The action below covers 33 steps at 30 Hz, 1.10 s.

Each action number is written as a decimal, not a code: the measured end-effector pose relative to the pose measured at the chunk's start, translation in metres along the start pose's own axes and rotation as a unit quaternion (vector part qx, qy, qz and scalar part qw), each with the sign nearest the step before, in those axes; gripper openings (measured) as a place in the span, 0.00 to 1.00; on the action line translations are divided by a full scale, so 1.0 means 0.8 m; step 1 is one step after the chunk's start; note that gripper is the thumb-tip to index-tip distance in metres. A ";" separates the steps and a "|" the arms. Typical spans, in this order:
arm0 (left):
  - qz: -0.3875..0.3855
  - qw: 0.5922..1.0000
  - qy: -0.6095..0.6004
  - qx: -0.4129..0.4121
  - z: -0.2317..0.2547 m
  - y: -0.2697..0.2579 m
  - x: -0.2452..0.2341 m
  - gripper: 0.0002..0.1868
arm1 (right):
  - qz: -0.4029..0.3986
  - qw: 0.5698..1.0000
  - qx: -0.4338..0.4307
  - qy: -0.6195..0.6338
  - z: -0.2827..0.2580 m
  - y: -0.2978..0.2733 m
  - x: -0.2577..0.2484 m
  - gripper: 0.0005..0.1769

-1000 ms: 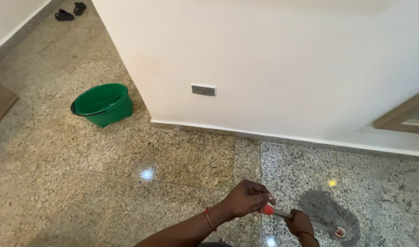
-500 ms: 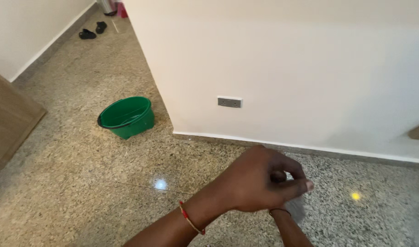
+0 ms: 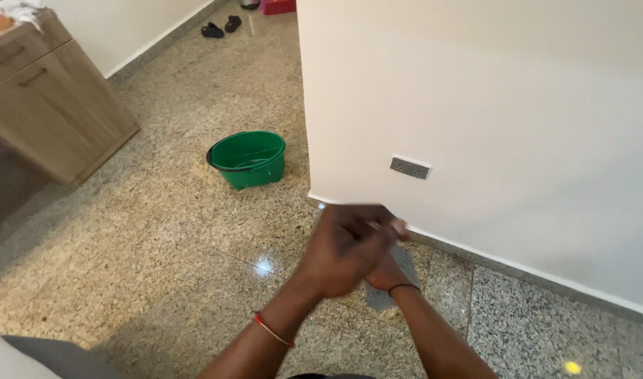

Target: The person cleans the floor by hand using a mop, moving it back and forth over a wet area of the stone tiles.

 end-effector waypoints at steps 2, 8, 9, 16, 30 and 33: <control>0.101 0.995 -0.001 0.007 -0.001 0.008 -0.051 0.13 | -0.062 0.993 0.066 -0.074 -0.010 0.000 0.012 0.21; 0.275 0.960 -0.059 -0.010 -0.051 -0.017 -0.119 0.17 | -0.129 0.975 0.119 -0.133 0.031 -0.024 0.043 0.20; 0.282 0.956 -0.072 -0.028 -0.071 -0.021 -0.113 0.16 | -0.143 0.971 0.127 -0.141 0.056 -0.034 0.045 0.20; 0.246 0.954 -0.126 -0.112 -0.225 -0.046 0.005 0.12 | -0.168 0.947 0.201 -0.187 0.279 -0.103 0.001 0.20; -0.198 0.944 -0.160 -0.209 -0.318 -0.098 0.320 0.09 | -0.018 0.903 0.366 -0.223 0.493 -0.327 -0.131 0.16; -0.137 0.959 -0.128 -0.212 -0.281 -0.076 0.270 0.10 | 0.023 0.914 0.354 -0.197 0.458 -0.310 -0.104 0.16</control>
Point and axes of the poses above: each hand's wrist, its own y-axis towards the middle knuckle, its own x-axis out of the palm, z = x × y, the point moved 5 cm from there along y, towards the middle knuckle, and after that the axes turned 9 degrees about x, right-handed, at the moved point
